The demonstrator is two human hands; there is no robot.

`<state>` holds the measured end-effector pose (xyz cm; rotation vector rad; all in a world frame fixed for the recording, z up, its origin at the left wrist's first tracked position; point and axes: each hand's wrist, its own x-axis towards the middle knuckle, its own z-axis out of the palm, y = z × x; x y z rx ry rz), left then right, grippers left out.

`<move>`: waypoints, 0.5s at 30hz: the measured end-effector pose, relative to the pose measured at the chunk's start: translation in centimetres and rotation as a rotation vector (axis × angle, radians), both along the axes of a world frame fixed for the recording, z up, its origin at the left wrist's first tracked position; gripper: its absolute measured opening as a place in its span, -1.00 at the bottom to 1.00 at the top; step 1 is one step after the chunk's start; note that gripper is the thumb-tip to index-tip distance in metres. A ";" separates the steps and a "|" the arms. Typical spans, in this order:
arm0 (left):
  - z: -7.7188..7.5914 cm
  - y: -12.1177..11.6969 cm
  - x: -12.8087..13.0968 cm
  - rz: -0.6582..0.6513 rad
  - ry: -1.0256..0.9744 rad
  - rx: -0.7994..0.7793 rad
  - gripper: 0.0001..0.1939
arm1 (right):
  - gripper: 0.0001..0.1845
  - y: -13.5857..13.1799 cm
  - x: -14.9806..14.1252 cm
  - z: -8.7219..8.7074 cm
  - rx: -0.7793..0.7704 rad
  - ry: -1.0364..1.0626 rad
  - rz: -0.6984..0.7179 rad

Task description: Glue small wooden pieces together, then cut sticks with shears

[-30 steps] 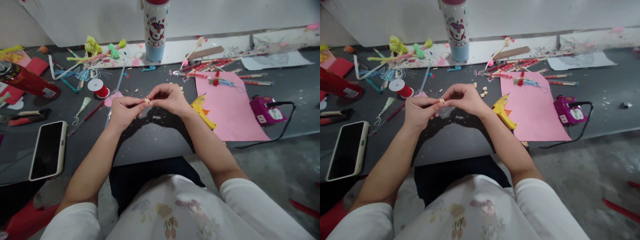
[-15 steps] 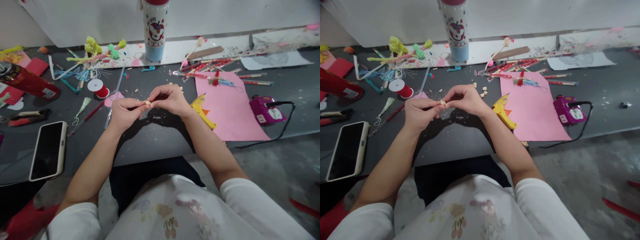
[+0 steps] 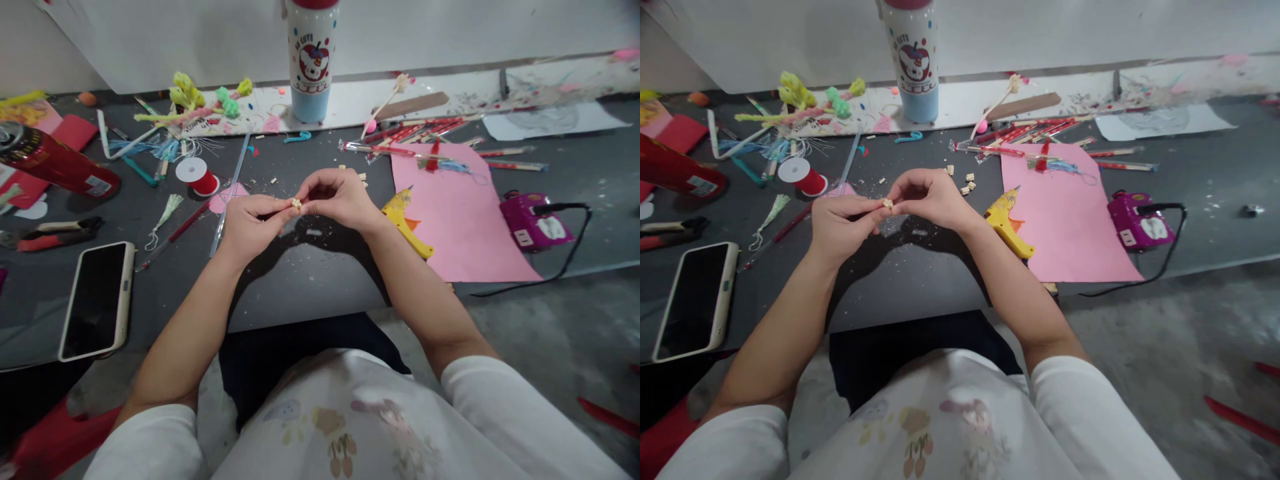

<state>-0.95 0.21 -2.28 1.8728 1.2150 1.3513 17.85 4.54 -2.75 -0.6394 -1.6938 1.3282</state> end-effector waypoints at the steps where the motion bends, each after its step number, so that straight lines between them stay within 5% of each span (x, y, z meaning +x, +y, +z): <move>1: 0.0 0.0 0.0 0.003 0.010 0.002 -0.87 | -0.61 0.0 -0.1 -0.1 0.005 0.000 -0.003; 15: -0.7 0.8 -0.4 -0.080 -0.133 -0.200 -0.76 | -0.60 -0.2 -0.2 0.4 0.148 -0.056 -0.085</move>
